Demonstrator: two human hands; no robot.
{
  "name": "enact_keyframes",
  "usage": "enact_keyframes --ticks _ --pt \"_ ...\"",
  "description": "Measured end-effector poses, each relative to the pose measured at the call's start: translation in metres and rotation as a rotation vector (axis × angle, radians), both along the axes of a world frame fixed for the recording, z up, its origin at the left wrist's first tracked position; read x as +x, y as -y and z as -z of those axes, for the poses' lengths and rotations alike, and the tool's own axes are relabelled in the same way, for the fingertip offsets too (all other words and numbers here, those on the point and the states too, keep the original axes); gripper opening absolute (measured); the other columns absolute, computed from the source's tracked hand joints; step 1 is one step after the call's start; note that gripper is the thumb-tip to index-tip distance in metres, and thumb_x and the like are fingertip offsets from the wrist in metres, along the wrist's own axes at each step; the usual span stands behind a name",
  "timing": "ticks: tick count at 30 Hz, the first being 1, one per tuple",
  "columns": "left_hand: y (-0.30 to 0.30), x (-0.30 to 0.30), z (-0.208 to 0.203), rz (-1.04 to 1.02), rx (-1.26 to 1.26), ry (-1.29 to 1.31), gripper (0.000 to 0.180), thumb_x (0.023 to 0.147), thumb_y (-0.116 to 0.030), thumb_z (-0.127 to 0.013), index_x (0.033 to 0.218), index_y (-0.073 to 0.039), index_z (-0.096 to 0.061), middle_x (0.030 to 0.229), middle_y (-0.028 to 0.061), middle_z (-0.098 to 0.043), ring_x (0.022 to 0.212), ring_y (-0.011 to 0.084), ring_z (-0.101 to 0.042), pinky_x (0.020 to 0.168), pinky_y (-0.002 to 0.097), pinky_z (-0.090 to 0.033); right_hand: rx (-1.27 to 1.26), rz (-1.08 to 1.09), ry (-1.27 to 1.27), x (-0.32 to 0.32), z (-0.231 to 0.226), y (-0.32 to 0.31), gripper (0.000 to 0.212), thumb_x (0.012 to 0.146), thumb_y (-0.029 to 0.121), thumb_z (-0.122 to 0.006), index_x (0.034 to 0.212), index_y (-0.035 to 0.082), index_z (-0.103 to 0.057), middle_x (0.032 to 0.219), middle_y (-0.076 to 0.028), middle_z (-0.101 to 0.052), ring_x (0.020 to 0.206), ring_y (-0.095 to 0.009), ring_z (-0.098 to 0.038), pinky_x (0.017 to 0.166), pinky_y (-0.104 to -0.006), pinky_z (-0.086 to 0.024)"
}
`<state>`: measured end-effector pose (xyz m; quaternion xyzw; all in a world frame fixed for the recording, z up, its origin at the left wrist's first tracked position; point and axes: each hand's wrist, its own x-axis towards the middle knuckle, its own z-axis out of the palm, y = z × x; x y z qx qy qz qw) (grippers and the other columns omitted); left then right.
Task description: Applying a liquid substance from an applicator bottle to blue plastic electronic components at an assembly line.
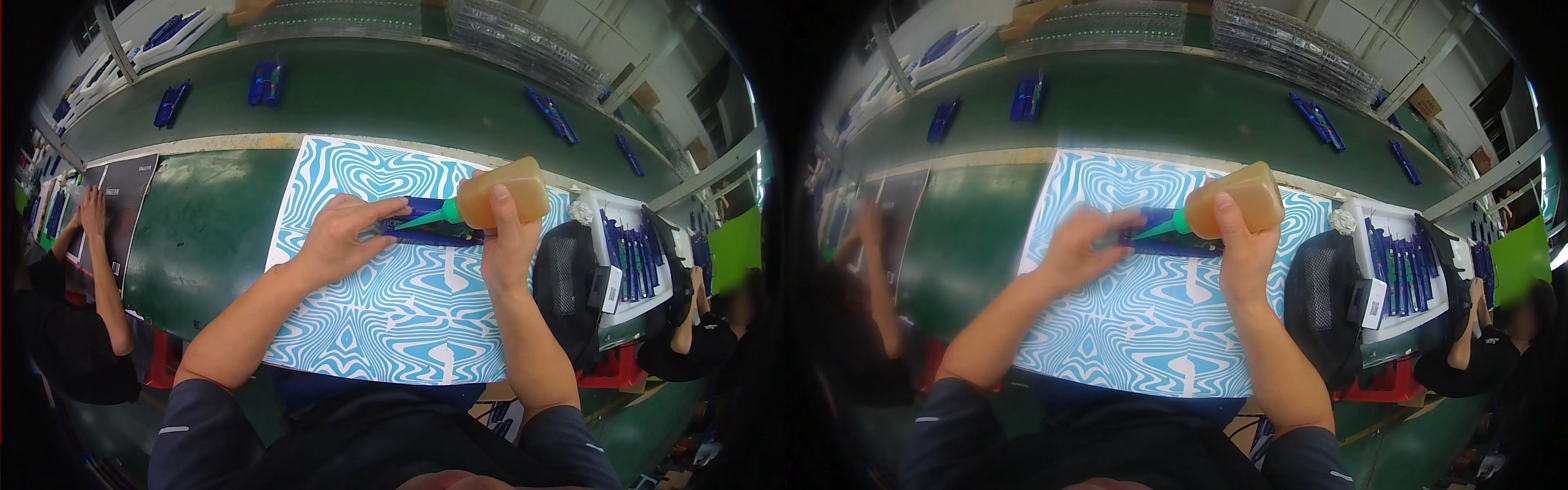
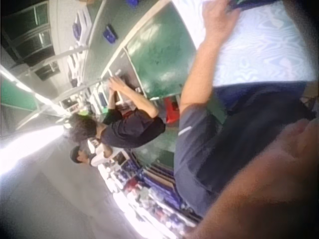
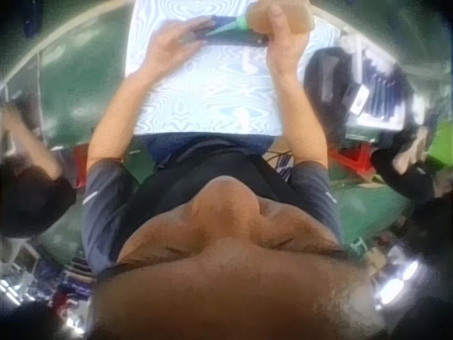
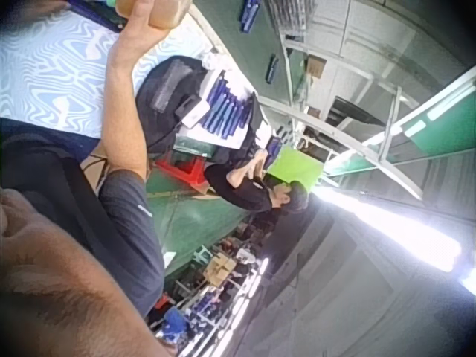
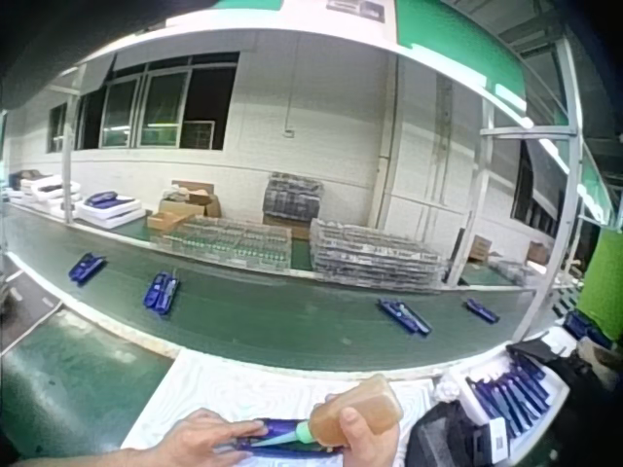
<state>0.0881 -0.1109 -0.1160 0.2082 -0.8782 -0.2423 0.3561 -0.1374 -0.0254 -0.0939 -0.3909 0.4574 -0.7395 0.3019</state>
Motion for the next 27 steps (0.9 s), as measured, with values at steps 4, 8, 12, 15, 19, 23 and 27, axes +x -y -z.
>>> enact_keyframes --ticks 4,8,12,15,19,23,27 --pt "0.0004 0.0011 0.0016 -0.007 -0.023 0.013 0.053 0.075 -0.007 -0.083 0.126 -0.014 -0.070 0.109 0.0042 -0.076 0.088 0.0229 -0.067 0.088 0.0370 -0.047 -0.015 -0.011 -0.068 0.0012 0.0023 0.0007 0.056 0.092 0.031 -0.074 0.132 0.001 -0.047 0.122 -0.020 -0.063 0.110 -0.029 -0.067 0.094 -0.0388 -0.056" --pt "-0.0002 0.0006 0.0013 -0.019 -0.019 0.035 0.052 0.075 -0.008 -0.083 0.125 -0.015 -0.070 0.108 0.0042 -0.076 0.090 0.0227 -0.067 0.088 0.0368 -0.046 0.031 0.005 -0.047 0.0041 -0.0014 -0.0019 0.055 0.092 0.029 -0.074 0.131 0.001 -0.048 0.121 -0.020 -0.064 0.110 -0.028 -0.067 0.095 -0.0385 -0.056" --pt "-0.0002 0.0000 0.0018 -0.013 -0.032 0.015 0.051 0.076 -0.008 -0.083 0.125 -0.016 -0.070 0.107 0.0037 -0.076 0.089 0.0224 -0.066 0.088 0.0364 -0.046 0.028 0.002 -0.027 0.0040 -0.0015 -0.0014 0.055 0.092 0.029 -0.075 0.131 0.001 -0.048 0.120 -0.019 -0.065 0.113 -0.028 -0.066 0.095 -0.0379 -0.055" --pt "0.0005 0.0001 0.0031 -0.015 -0.040 0.011 0.051 0.076 -0.008 -0.083 0.125 -0.016 -0.070 0.107 0.0033 -0.076 0.089 0.0223 -0.066 0.088 0.0364 -0.046 0.022 0.008 -0.025 0.0036 -0.0014 -0.0012 0.054 0.092 0.028 -0.074 0.131 0.001 -0.049 0.119 -0.019 -0.065 0.115 -0.028 -0.065 0.096 -0.0377 -0.055" --pt "0.0012 0.0000 0.0038 -0.012 -0.039 0.025 0.051 0.076 -0.007 -0.082 0.125 -0.016 -0.070 0.108 0.0029 -0.076 0.090 0.0218 -0.066 0.088 0.0365 -0.045 0.027 0.016 -0.012 0.0039 -0.0015 -0.0015 0.054 0.092 0.027 -0.074 0.132 0.001 -0.049 0.119 -0.018 -0.065 0.117 -0.028 -0.064 0.097 -0.0377 -0.055" --pt "0.0018 -0.0001 0.0047 -0.018 -0.054 0.014 0.051 0.076 -0.007 -0.083 0.125 -0.015 -0.070 0.108 0.0031 -0.076 0.090 0.0215 -0.066 0.088 0.0365 -0.045 0.020 0.004 -0.060 0.0018 -0.0023 -0.0011 0.054 0.092 0.026 -0.074 0.132 0.001 -0.049 0.119 -0.018 -0.065 0.116 -0.027 -0.064 0.097 -0.0376 -0.055" --pt "0.0028 0.0011 0.0041 -0.020 -0.063 0.013 0.054 0.074 -0.007 -0.083 0.126 -0.014 -0.069 0.110 0.0020 -0.076 0.089 0.0209 -0.067 0.088 0.0359 -0.046 0.054 0.036 -0.050 -0.0025 -0.0004 0.0002 0.054 0.092 0.028 -0.073 0.132 0.002 -0.048 0.117 -0.018 -0.065 0.112 -0.027 -0.066 0.096 -0.0373 -0.055"
